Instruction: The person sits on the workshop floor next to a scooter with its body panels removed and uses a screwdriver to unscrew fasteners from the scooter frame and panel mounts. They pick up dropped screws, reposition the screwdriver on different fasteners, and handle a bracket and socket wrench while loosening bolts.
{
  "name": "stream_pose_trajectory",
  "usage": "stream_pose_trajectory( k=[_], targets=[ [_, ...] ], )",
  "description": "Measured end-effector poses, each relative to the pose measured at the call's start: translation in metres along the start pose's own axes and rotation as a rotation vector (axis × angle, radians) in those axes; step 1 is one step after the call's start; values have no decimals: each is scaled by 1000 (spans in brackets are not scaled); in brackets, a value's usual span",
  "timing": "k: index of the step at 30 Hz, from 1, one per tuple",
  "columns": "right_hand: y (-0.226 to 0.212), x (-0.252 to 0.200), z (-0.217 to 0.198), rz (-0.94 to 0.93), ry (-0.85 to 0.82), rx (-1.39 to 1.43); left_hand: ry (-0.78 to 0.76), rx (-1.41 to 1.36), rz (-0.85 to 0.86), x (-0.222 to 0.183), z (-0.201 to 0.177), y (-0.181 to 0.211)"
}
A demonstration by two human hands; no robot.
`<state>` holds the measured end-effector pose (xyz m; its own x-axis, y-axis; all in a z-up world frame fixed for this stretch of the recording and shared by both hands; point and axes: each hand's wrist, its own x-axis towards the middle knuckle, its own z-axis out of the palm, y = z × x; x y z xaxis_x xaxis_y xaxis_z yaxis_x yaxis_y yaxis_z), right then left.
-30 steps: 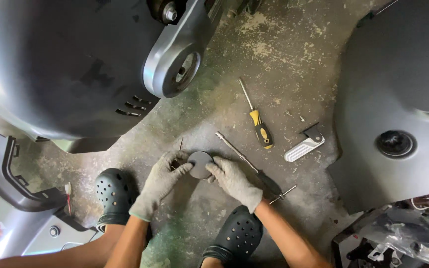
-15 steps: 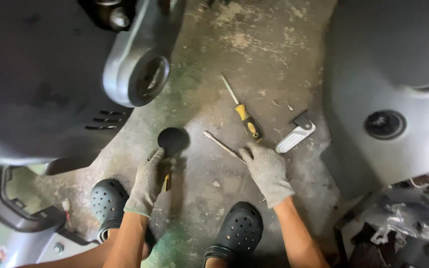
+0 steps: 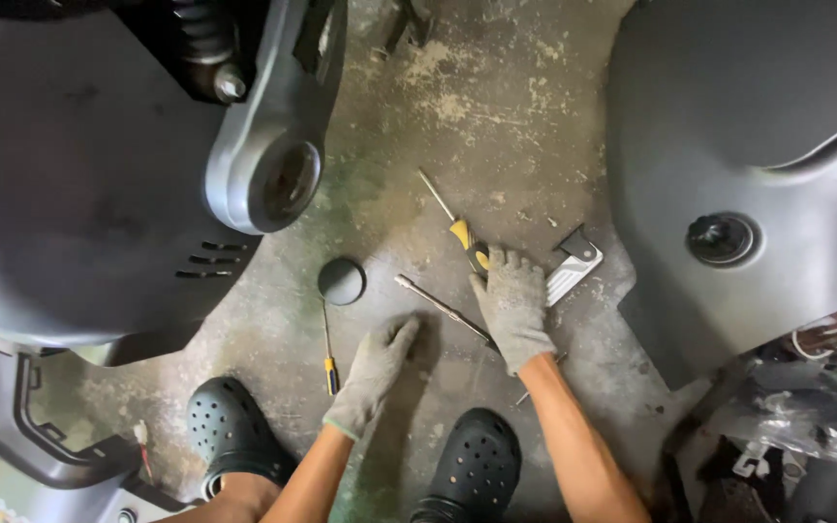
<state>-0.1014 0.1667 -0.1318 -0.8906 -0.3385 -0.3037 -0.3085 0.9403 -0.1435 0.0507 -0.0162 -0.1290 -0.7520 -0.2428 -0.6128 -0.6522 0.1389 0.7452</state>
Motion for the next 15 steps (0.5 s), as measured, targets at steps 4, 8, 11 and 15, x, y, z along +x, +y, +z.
stream_pose_trajectory(
  k=[4, 8, 11, 15],
  targets=[
    [4, -26, -51, -78, -67, 433, 77, -183, 98, -4, -17, 81],
    [19, -61, -82, -295, 98, 884, 72, -621, 109, -19, -35, 152],
    [23, -75, -100, -309, 182, 915, 9, -845, 363, -19, -52, 145],
    [12, -79, -134, -379, 250, 897, -85, -836, 617, -35, -67, 165]
  ],
)
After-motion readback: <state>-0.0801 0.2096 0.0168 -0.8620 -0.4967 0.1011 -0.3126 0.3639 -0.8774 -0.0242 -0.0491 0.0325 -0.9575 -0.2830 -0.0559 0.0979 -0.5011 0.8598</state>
